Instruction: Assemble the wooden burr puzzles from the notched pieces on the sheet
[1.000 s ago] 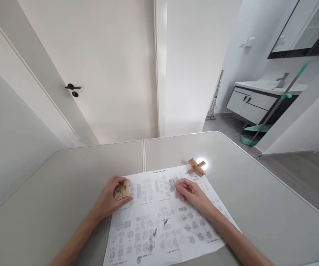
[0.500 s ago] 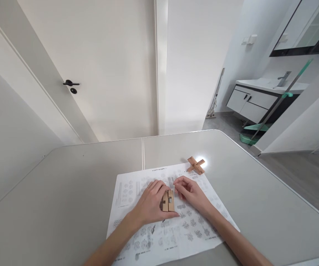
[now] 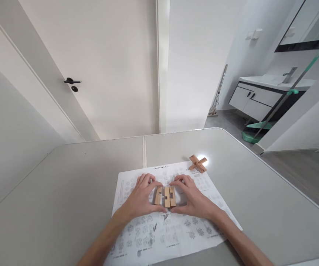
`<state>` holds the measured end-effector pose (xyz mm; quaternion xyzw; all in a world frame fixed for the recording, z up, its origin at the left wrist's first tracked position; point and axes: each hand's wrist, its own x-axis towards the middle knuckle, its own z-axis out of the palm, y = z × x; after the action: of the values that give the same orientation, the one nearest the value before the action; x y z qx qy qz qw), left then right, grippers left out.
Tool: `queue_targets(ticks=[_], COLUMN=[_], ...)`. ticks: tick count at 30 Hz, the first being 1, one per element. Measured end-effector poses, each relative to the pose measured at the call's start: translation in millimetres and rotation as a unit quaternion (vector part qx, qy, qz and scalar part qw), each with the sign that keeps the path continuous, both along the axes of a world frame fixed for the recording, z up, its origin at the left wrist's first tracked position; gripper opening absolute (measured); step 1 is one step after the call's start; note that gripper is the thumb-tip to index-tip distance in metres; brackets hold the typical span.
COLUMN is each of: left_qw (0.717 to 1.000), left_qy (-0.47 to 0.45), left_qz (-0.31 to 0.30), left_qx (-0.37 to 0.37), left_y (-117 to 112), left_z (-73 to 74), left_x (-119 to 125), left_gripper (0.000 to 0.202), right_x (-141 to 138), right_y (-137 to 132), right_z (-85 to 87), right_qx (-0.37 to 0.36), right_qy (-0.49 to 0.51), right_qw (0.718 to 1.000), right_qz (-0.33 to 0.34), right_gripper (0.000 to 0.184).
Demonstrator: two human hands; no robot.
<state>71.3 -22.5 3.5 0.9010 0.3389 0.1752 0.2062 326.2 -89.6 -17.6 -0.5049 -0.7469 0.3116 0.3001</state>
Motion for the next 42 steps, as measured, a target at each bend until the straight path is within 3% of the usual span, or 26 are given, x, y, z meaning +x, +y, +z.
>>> queue_targets(ticks=[4,9,14,19,28,33,42], left_qw=[0.998,0.980,0.959,0.935,0.875,0.825,0.811], left_qy=[-0.020,-0.100,-0.171,-0.197,-0.280,-0.336,-0.301], left_qz=[0.002,0.058,0.081,0.069,0.088,0.053,0.078], left_qx=[-0.056,-0.164,-0.211,-0.288,-0.384,-0.451,-0.496], left_y=[4,2,-2,-11,-12,-14,-15], left_z=[1.3,1.9,3.0,8.0,6.2,10.4,13.4], left_x=[-2,1,7,13,16,19,21], left_gripper=[0.075,0.074,0.070,0.068,0.064,0.069,0.055], right_x=[2,5,5,3,-4,-7,-12], right_y=[2,4,3,2,3,1,-2], right_z=[0.9,9.1,12.6,15.3,17.2,17.4,17.8], right_qx=[-0.008,-0.037,-0.128,-0.148,-0.047,0.014,0.066], right_qy=[0.028,0.160,0.264,0.278,0.255,0.238,0.189], right_qw=[1.000,0.986,0.956,0.949,0.965,0.968,0.975], right_qz=[-0.008,-0.029,-0.011,-0.001,-0.046,-0.074,-0.095], right_gripper=[0.056,0.051,0.058,0.063,0.057,0.055,0.056])
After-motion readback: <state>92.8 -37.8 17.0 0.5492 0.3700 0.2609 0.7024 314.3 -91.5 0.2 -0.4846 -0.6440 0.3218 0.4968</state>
